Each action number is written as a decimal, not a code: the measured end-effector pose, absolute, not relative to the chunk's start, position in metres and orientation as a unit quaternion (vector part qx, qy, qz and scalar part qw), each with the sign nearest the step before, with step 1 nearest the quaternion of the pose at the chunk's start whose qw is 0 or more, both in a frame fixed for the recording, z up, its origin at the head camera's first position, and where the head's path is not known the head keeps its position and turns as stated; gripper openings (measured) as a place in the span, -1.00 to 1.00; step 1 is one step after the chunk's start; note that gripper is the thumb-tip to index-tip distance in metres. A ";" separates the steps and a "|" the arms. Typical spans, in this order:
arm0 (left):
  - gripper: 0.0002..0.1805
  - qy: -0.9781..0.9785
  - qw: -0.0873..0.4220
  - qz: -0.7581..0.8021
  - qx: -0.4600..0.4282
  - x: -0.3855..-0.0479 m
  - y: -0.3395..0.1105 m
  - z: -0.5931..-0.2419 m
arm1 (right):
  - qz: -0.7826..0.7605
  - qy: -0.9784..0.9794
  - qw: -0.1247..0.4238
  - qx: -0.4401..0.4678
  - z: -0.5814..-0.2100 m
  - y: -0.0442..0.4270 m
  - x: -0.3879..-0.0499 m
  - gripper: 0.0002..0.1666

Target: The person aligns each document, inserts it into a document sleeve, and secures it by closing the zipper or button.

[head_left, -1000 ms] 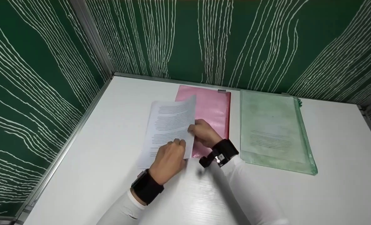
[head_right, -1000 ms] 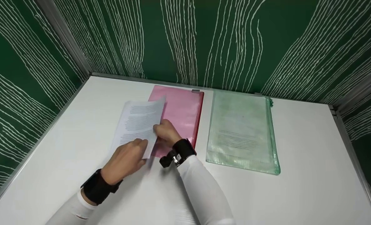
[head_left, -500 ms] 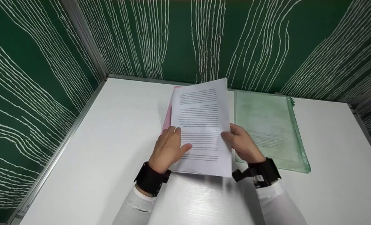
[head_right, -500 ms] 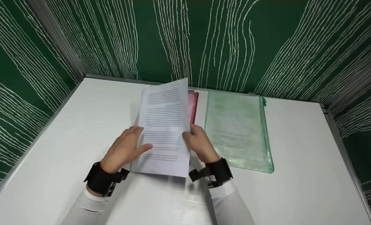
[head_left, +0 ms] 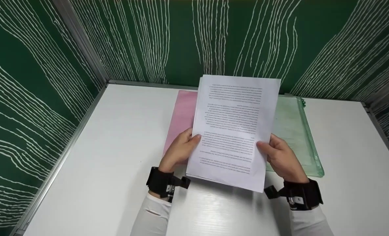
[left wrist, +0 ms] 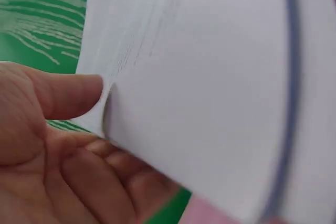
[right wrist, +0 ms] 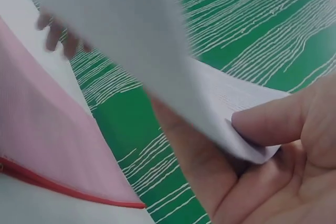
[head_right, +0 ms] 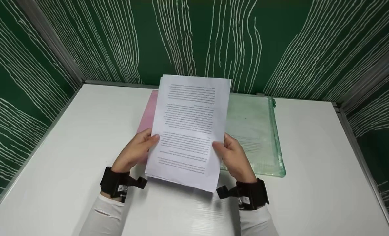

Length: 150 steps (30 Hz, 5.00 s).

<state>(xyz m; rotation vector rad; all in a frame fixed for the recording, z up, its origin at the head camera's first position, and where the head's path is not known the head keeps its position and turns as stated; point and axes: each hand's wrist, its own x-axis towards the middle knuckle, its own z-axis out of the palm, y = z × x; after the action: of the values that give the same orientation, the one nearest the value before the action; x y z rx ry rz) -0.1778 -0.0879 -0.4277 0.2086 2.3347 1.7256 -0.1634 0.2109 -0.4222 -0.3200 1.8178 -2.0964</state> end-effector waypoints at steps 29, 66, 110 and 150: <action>-0.72 0.756 0.047 0.646 0.088 -0.169 -0.069 -0.417 | -0.671 0.717 0.166 -0.087 -0.431 0.222 -0.166 -0.47; -0.69 0.980 -0.068 0.101 0.156 -0.163 0.032 -0.466 | -0.767 0.622 -0.114 0.114 -0.414 0.267 -0.164 -0.49; -0.90 0.973 -0.089 0.175 0.118 -0.153 -0.060 -0.460 | -0.778 0.619 -0.047 0.100 -0.416 0.280 -0.164 -0.51; -0.79 0.920 -0.255 0.274 0.116 -0.157 -0.088 -0.442 | -0.821 0.535 0.201 0.007 -0.417 0.292 -0.159 -0.68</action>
<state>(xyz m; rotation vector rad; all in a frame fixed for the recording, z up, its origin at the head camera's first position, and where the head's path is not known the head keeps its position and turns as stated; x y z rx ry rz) -0.1566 -0.0877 -0.4420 0.4396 3.4799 1.0360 -0.1594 0.2924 -0.4167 0.0188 1.4935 -2.2928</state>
